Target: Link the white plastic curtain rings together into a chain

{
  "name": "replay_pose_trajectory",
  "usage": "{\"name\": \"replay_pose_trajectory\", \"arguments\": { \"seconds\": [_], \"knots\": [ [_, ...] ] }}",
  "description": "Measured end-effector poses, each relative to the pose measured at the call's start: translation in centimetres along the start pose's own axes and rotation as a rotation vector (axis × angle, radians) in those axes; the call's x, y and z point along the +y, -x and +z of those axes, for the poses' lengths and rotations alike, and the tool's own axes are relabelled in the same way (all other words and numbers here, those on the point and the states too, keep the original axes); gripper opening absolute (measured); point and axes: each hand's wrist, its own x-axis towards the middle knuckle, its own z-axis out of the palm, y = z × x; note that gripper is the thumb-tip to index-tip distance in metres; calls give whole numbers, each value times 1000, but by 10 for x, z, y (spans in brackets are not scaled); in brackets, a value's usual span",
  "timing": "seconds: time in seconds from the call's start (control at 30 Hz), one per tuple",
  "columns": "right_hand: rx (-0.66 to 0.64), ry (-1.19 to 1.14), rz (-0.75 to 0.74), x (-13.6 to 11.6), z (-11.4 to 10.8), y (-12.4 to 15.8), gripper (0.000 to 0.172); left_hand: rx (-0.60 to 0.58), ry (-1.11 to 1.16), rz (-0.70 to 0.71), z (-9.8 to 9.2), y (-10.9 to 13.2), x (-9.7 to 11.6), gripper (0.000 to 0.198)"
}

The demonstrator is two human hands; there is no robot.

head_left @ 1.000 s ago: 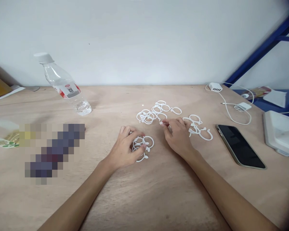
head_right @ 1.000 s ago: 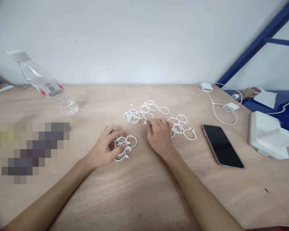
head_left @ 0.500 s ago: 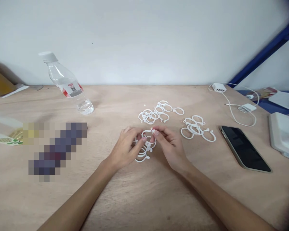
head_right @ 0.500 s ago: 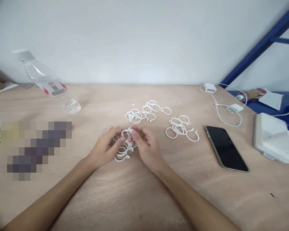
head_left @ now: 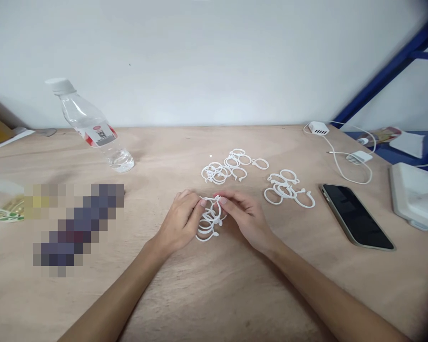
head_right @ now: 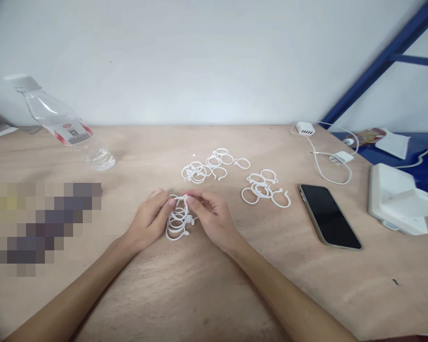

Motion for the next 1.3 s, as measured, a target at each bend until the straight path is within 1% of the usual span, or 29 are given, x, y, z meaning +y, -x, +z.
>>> {"name": "replay_pose_trajectory", "arguments": {
  "seconds": [0.1, 0.17, 0.27, 0.4, 0.5, 0.6, 0.73, 0.87, 0.93, 1.0, 1.07, 1.17, 1.23, 1.3],
  "knots": [
    [20, -23, 17, 0, 1, 0, 21, -4, 28, -37, -1, 0, 0, 39],
    [21, -46, 23, 0, 1, 0, 21, -15, 23, -27, -1, 1, -1, 39],
    [6, -77, 40, 1, 2, 0, 21, -38, -11, -12, -1, 0, -1, 40],
    [-25, -101, 41, 2, 3, 1, 19, -54, -17, -38, -1, 0, -1, 39],
    [-24, -92, 30, 1, 2, 1, 20, -29, -14, -40, -1, 0, -1, 34],
    [-15, -40, 32, 0, 2, 0, 29, 14, -48, -63, 1, 1, 0, 27],
    [2, -81, 78, 1, 1, -1, 23, 23, 9, -110, 5, 3, -1, 21],
    [42, -78, 79, 1, -1, -1, 22, 4, 49, -96, 5, 5, -3, 26],
    [31, -74, 76, 0, -1, -1, 21, 12, 61, -87, 3, 4, -3, 29],
    [2, -87, 81, 1, -1, 0, 20, 21, 100, -116, 1, 3, -3, 33],
    [-27, -102, 83, 2, -1, 0, 20, -1, 141, -149, -1, 2, -1, 37],
    [-34, -117, 62, 4, -1, -1, 19, -84, 178, -124, -2, 0, 2, 39],
    [-31, -107, 56, 5, -1, -1, 22, -116, 181, -114, -2, 0, 2, 39],
    [-29, -80, 69, 4, 0, 0, 27, -120, 174, -126, -2, 1, 1, 38]
  ]
}}
